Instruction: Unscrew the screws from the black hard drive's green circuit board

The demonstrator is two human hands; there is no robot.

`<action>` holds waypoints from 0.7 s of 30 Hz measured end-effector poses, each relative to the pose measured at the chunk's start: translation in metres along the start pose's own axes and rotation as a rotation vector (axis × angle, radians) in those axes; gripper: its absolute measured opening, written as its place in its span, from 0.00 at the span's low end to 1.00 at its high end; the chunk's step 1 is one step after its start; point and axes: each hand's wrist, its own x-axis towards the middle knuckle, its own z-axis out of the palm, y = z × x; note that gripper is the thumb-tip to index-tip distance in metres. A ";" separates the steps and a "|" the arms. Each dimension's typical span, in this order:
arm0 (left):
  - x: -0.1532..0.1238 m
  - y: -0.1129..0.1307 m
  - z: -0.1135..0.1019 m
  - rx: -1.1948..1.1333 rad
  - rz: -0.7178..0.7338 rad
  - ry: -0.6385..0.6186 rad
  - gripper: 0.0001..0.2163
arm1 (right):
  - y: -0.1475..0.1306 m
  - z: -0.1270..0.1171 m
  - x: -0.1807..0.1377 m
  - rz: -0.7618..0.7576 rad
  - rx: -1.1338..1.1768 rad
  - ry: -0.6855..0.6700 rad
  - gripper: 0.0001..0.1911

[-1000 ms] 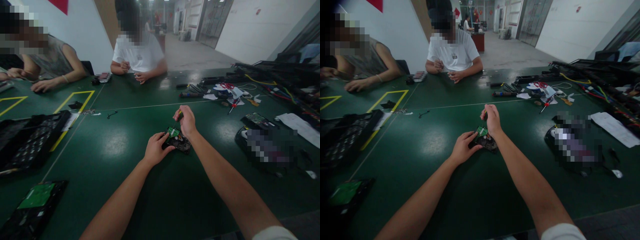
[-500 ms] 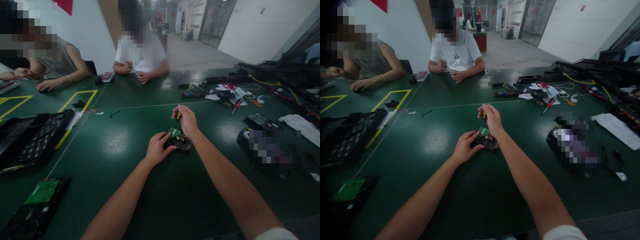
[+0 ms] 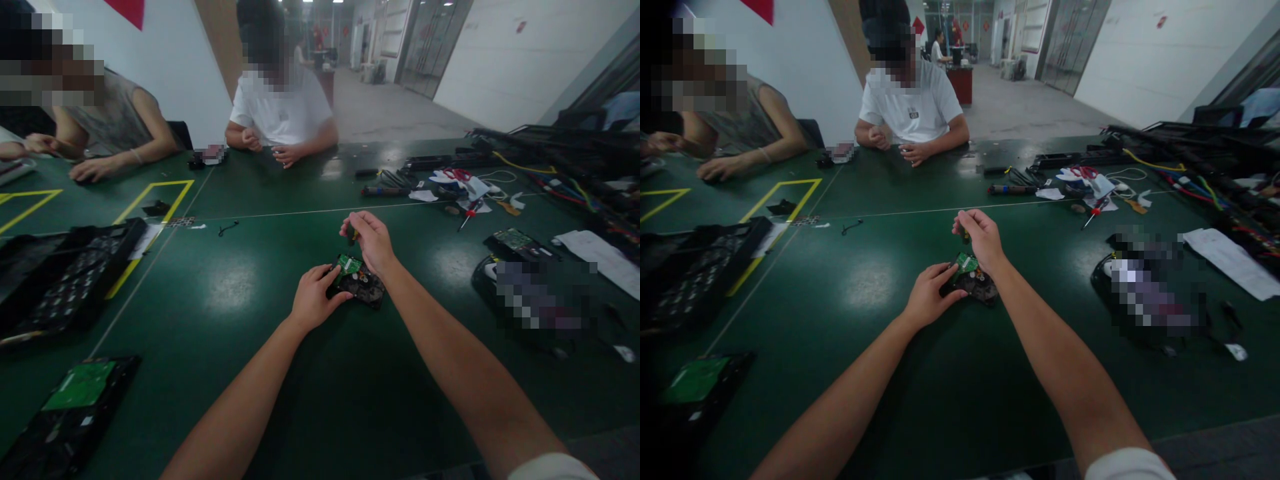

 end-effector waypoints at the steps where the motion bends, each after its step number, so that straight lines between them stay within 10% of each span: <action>1: 0.000 0.000 0.000 -0.003 0.001 0.003 0.32 | 0.000 0.000 0.000 0.001 0.017 -0.006 0.20; 21: 0.000 -0.002 0.002 -0.004 -0.001 -0.004 0.33 | 0.007 -0.003 0.002 -0.042 -0.038 0.096 0.13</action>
